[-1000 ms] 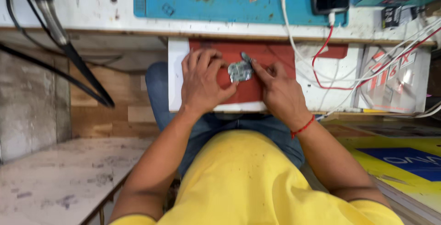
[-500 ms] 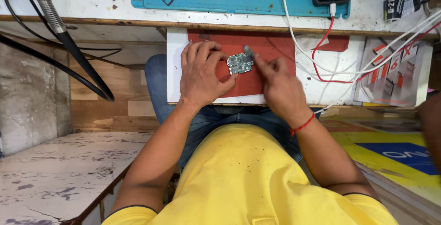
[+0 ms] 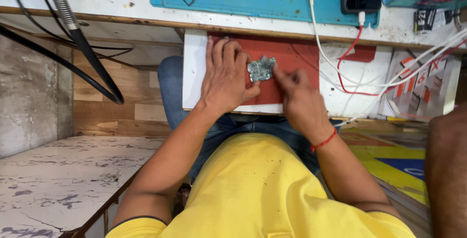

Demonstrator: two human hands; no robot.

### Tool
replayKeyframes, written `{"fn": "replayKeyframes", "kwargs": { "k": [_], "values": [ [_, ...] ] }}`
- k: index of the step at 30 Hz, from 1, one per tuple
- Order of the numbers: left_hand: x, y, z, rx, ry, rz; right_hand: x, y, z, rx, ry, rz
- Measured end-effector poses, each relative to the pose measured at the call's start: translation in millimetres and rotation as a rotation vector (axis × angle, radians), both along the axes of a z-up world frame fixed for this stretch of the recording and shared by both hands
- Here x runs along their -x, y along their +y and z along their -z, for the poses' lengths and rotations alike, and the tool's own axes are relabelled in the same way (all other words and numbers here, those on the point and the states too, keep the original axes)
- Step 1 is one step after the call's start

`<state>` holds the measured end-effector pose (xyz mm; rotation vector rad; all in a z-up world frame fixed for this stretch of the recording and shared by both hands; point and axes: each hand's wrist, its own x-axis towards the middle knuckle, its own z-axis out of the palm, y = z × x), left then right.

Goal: The person scrapes a small circuit board with a metal tool on a red mat, then uses a hot air gun to heat the board. The person holds the board with one hand while applying the tool or heat with the other.

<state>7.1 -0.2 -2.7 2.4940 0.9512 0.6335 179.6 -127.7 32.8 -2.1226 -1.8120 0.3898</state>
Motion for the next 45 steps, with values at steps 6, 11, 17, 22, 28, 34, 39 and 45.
{"fn": "replayKeyframes", "kwargs": {
  "k": [6,11,17,22,28,34,39,45],
  "values": [
    [-1.9,5.5,5.4,0.067,0.024,-0.003,0.4,7.4,-1.6,0.087,-0.094,0.087],
    [12.1,-3.0,4.3,0.062,0.029,-0.120,7.7,8.2,3.5,0.044,0.007,-0.111],
    [20.7,-7.5,-1.6,0.069,-0.064,-0.211,12.3,23.0,4.1,0.040,0.007,-0.156],
    [34.9,-5.3,-0.4,0.092,-0.087,-0.122,15.2,25.1,-3.0,0.094,-0.020,-0.119],
    [36.4,-3.4,0.4,0.050,-0.124,-0.093,14.5,27.8,-1.4,0.130,0.026,-0.082],
    [37.7,-4.6,3.6,0.045,-0.170,-0.102,11.4,15.2,1.1,0.107,0.054,-0.092],
    [39.5,-1.7,4.1,0.033,-0.181,-0.110,15.1,28.5,2.3,0.032,0.026,-0.112],
    [35.6,3.2,-2.2,0.043,-0.189,-0.106,21.5,31.9,-9.1,0.110,0.016,-0.102]
  ]
}}
